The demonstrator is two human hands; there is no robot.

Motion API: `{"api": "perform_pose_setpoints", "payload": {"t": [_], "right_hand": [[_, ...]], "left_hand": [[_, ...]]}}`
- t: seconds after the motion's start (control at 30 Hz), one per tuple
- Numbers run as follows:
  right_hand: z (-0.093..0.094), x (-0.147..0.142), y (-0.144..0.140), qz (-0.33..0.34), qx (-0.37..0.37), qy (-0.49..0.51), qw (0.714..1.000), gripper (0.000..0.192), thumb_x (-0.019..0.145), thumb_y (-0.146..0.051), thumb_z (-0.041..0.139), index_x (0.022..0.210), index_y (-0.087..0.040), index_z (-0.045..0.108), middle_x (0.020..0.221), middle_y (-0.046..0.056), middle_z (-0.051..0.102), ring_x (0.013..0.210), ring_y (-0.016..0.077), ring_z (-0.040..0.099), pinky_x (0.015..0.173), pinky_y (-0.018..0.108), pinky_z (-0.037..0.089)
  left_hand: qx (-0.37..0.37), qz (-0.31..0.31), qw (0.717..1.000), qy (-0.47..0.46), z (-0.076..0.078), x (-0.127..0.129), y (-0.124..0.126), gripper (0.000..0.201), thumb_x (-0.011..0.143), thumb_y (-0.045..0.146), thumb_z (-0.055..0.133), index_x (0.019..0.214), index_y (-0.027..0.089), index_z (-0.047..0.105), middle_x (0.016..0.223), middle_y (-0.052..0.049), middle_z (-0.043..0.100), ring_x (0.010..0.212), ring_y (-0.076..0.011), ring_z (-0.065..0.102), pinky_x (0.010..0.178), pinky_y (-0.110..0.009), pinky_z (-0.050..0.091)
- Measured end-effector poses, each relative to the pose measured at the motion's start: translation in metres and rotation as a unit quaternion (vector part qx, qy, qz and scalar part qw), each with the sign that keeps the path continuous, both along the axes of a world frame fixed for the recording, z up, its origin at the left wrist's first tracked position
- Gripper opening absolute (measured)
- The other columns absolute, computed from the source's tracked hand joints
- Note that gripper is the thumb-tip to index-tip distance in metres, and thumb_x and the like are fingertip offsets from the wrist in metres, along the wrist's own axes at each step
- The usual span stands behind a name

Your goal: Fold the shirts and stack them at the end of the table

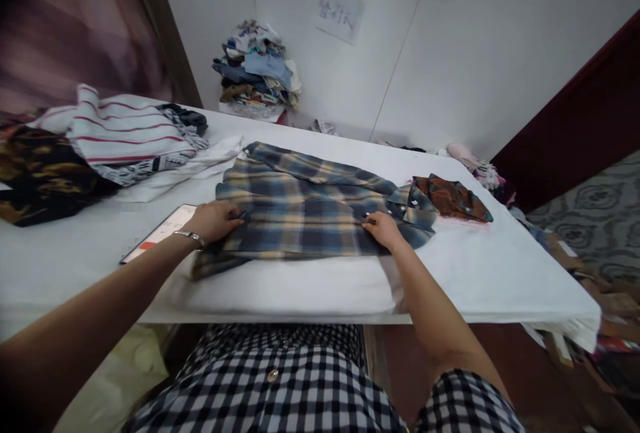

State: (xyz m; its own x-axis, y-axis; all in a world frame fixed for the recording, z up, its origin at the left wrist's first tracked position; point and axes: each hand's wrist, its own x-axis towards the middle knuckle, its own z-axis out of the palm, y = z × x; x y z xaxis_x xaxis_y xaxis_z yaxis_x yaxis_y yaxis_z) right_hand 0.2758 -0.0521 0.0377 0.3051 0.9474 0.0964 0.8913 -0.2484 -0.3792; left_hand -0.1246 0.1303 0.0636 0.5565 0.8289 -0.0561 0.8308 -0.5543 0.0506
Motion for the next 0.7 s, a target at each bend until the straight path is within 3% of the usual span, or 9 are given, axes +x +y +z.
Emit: {"api": "perform_pose_setpoints", "payload": {"t": [0.17,0.3,0.5,0.6,0.7], "right_hand": [[0.008,0.003,0.001,0.023,0.029,0.083,0.996,0.019,0.08,-0.036,0.053,0.082,-0.019,0.061,0.08,0.003,0.062,0.076,0.0181,0.054,0.073,0.028,0.043],[0.023,0.005,-0.001,0.04,0.075,0.157,0.984,0.026,0.08,-0.043,0.052,0.082,-0.019,0.06,0.076,0.001,0.06,0.073,0.0175,0.052,0.069,0.028,0.043],[0.054,0.015,0.02,0.031,0.156,0.187,0.969,0.027,0.078,-0.045,0.058,0.081,-0.019,0.064,0.074,0.0,0.062,0.07,0.0162,0.054,0.066,0.027,0.043],[0.048,0.021,0.042,0.039,0.164,0.175,0.97,0.026,0.079,-0.044,0.057,0.083,-0.019,0.065,0.077,0.0,0.065,0.071,0.0169,0.056,0.068,0.028,0.045],[0.025,0.024,0.061,0.056,0.102,0.136,0.984,0.026,0.077,-0.041,0.058,0.083,-0.017,0.067,0.079,0.003,0.068,0.075,0.0202,0.059,0.072,0.032,0.047]], "left_hand": [[-0.012,-0.031,0.999,-0.027,0.006,-0.004,0.002,0.014,0.076,0.034,0.05,0.078,0.022,0.055,0.092,-0.005,0.065,0.089,-0.0206,0.059,0.072,-0.028,0.041],[-0.038,0.012,0.997,-0.067,0.014,-0.008,-0.001,0.016,0.072,0.036,0.048,0.079,0.022,0.054,0.074,-0.002,0.061,0.072,-0.02,0.057,0.063,-0.028,0.039],[-0.065,0.06,0.959,-0.268,0.037,-0.011,0.011,0.023,0.068,0.04,0.051,0.08,0.02,0.054,0.066,0.001,0.057,0.063,-0.016,0.053,0.058,-0.025,0.038],[-0.051,0.083,0.961,-0.258,0.036,-0.006,0.022,0.025,0.069,0.037,0.052,0.085,0.02,0.058,0.072,-0.001,0.062,0.068,-0.0179,0.057,0.062,-0.026,0.042],[-0.068,0.103,0.978,-0.166,0.023,0.002,0.03,0.028,0.068,0.033,0.055,0.091,0.019,0.063,0.085,-0.005,0.068,0.08,-0.0226,0.062,0.07,-0.029,0.045]]}}
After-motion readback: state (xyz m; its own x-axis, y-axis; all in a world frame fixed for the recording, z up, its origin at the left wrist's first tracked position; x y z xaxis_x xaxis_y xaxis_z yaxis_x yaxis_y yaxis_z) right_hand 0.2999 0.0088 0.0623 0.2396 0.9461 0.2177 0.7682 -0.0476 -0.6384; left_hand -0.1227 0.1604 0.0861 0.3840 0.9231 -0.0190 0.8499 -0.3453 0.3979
